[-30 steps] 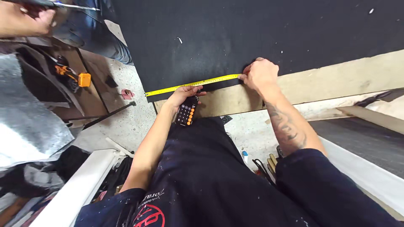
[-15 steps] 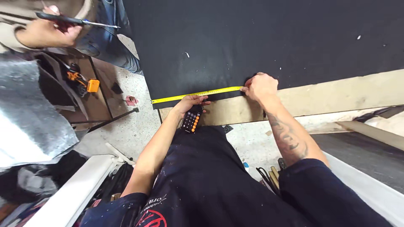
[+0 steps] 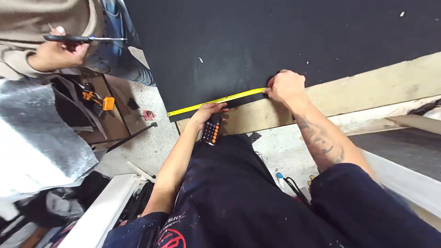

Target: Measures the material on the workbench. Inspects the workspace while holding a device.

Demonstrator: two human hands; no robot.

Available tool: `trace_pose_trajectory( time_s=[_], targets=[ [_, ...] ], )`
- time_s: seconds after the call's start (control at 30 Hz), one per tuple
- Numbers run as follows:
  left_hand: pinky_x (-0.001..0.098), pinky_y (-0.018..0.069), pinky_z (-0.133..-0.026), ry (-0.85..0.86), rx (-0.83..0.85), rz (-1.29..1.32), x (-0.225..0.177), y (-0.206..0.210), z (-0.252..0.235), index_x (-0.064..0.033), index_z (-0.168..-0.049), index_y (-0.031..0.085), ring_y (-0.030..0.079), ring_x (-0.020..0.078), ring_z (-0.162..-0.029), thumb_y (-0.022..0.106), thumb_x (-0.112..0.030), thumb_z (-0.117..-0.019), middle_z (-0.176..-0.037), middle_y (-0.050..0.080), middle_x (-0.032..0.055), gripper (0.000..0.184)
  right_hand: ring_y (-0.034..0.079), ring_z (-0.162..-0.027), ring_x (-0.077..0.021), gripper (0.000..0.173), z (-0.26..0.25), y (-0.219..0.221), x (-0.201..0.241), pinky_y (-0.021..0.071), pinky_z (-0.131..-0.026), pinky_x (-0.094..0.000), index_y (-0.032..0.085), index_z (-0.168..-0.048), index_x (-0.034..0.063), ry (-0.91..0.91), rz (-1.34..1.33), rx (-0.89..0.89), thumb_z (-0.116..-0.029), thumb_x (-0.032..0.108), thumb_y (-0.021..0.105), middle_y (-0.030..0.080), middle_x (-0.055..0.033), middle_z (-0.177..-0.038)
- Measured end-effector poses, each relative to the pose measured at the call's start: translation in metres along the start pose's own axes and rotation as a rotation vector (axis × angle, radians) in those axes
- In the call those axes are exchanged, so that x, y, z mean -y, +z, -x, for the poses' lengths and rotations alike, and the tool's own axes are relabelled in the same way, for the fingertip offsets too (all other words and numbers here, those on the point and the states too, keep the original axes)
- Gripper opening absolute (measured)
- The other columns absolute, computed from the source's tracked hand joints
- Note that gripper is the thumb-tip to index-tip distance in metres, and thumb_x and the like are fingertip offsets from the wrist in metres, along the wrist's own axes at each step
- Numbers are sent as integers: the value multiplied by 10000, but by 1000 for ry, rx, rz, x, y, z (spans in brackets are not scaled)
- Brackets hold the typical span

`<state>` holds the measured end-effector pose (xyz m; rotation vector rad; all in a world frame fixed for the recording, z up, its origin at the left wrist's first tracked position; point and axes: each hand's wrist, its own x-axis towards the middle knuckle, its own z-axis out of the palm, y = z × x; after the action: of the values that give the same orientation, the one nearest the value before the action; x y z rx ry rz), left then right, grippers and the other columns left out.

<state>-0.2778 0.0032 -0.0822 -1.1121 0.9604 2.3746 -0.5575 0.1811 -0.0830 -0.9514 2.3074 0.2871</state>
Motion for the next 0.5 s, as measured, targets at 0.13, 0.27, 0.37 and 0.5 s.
trace_pose_trajectory(
  time_s=[0.13, 0.27, 0.37, 0.5],
  targets=[
    [490, 598, -944, 37, -3, -18, 4, -4, -2, 0, -1358, 619, 684, 310, -1167, 446, -240, -1115, -1342, 666, 163, 383, 675, -980, -467, 372, -3, 1, 0, 515, -691, -710, 750, -934, 119, 8, 7, 0, -837, 477, 726, 693, -208, -1103],
    [481, 599, -940, 31, -36, -9, 3, 1, 3, -11, -1341, 634, 686, 293, -1162, 435, -222, -1117, -1334, 671, 148, 367, 672, -993, -464, 389, -2, 1, 1, 515, -701, -703, 741, -939, 101, 7, -2, 8, -831, 475, 730, 687, -213, -1110],
    [477, 602, -936, 34, -49, -36, 0, 5, 1, -4, -1340, 633, 694, 295, -1143, 414, -204, -1120, -1317, 678, 157, 370, 680, -976, -442, 372, -3, 0, -1, 524, -689, -696, 748, -926, 117, 15, -8, -1, -810, 470, 740, 692, -194, -1110],
    [456, 583, -996, 52, -47, -77, -1, 7, 8, -5, -1372, 594, 668, 262, -1222, 352, -227, -1133, -1385, 655, 120, 406, 678, -934, -430, 358, 5, -3, 6, 519, -668, -674, 713, -862, 94, 14, -44, -18, -789, 443, 745, 694, -195, -1053]
  ],
)
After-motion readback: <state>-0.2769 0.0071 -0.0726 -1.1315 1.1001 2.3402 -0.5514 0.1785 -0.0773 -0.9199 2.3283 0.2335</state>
